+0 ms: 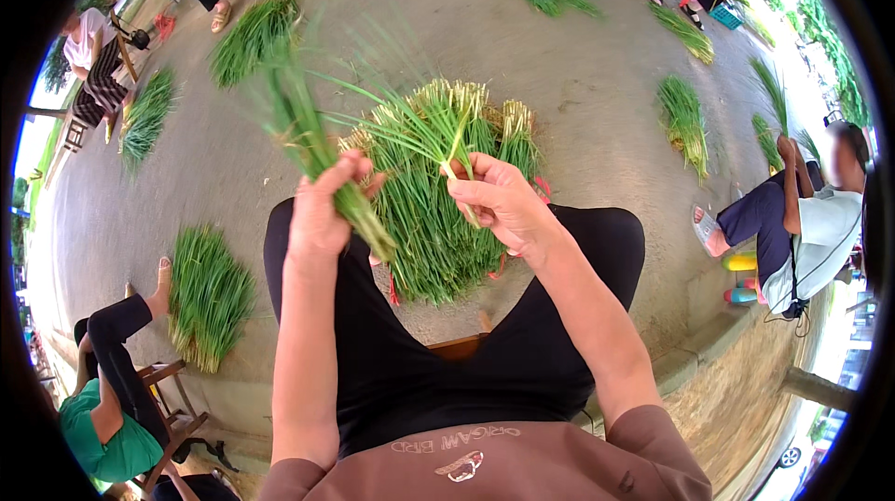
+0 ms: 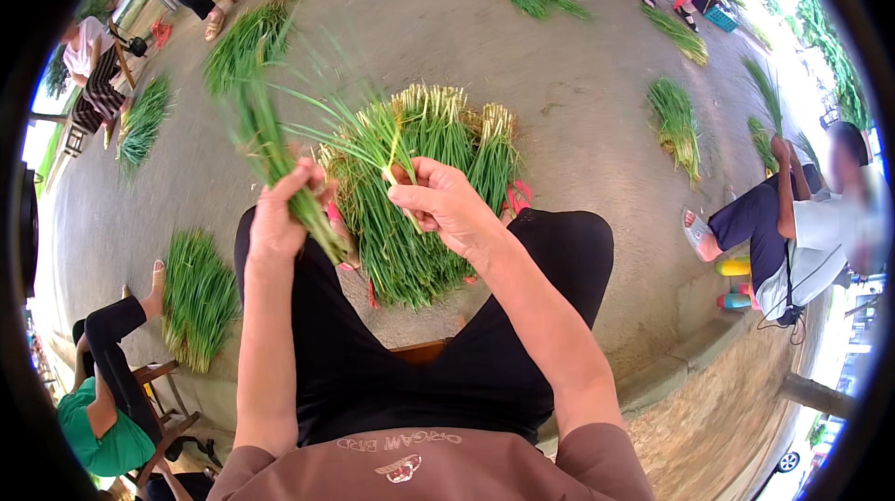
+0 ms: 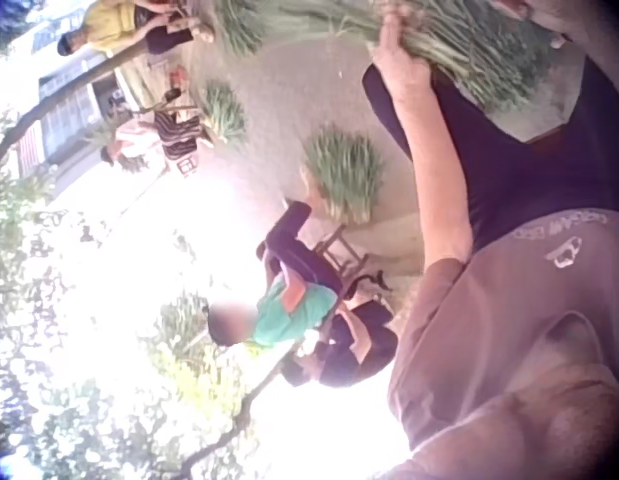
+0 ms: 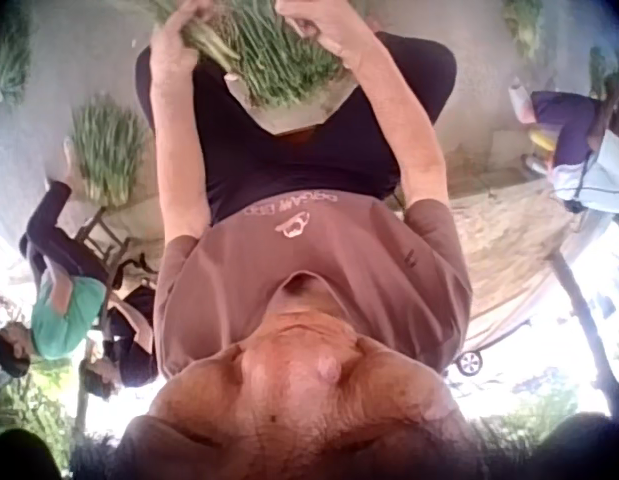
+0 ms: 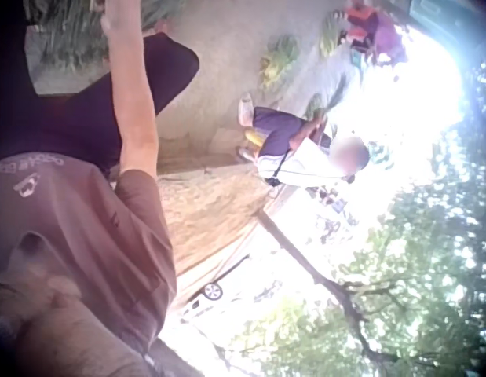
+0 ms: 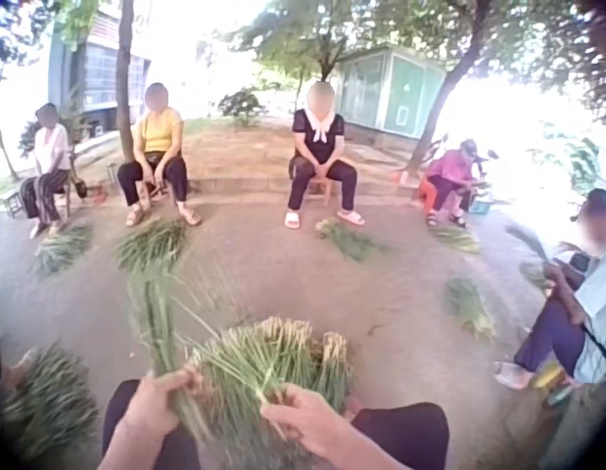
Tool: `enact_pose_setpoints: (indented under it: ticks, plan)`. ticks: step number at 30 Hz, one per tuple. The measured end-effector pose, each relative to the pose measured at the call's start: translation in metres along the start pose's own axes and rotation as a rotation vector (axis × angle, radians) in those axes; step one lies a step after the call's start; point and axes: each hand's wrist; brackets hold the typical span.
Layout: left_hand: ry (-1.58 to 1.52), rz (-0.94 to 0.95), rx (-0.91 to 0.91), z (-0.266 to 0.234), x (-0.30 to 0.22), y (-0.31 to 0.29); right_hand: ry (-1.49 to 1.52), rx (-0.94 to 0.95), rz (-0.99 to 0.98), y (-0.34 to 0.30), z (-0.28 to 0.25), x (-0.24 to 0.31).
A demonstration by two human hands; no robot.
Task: The person sorts green onion stalks by hand, pulling individual stalks from a pile and placing them into organized bundles while sitting on a low stool.
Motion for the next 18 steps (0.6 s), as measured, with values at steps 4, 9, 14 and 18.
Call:
enact_pose_setpoints:
  ticks: [4, 9, 14, 18]
  plan:
    - [-0.775, 0.074, 0.104, -0.030, -0.025, 0.000, 0.116, -0.015, -0.051, -0.019, -0.005, 0.000]
    - [-0.583, 0.015, 0.268, -0.017, -0.005, -0.038, 0.069, 0.012, -0.073, -0.033, 0.003, -0.007]
    - [-0.038, -0.030, 0.080, 0.030, 0.018, -0.070, 0.036, 0.009, -0.050, -0.045, 0.017, -0.025]
    - [0.091, 0.007, 0.150, 0.043, 0.031, -0.081, -0.019, 0.044, -0.038, -0.052, 0.016, -0.052]
Point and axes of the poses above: each hand's wrist, its own y-axis towards the middle knuckle, its own z-axis out of the palm, x = y × z, and after that the axes turned 8 degrees about y, right-handed
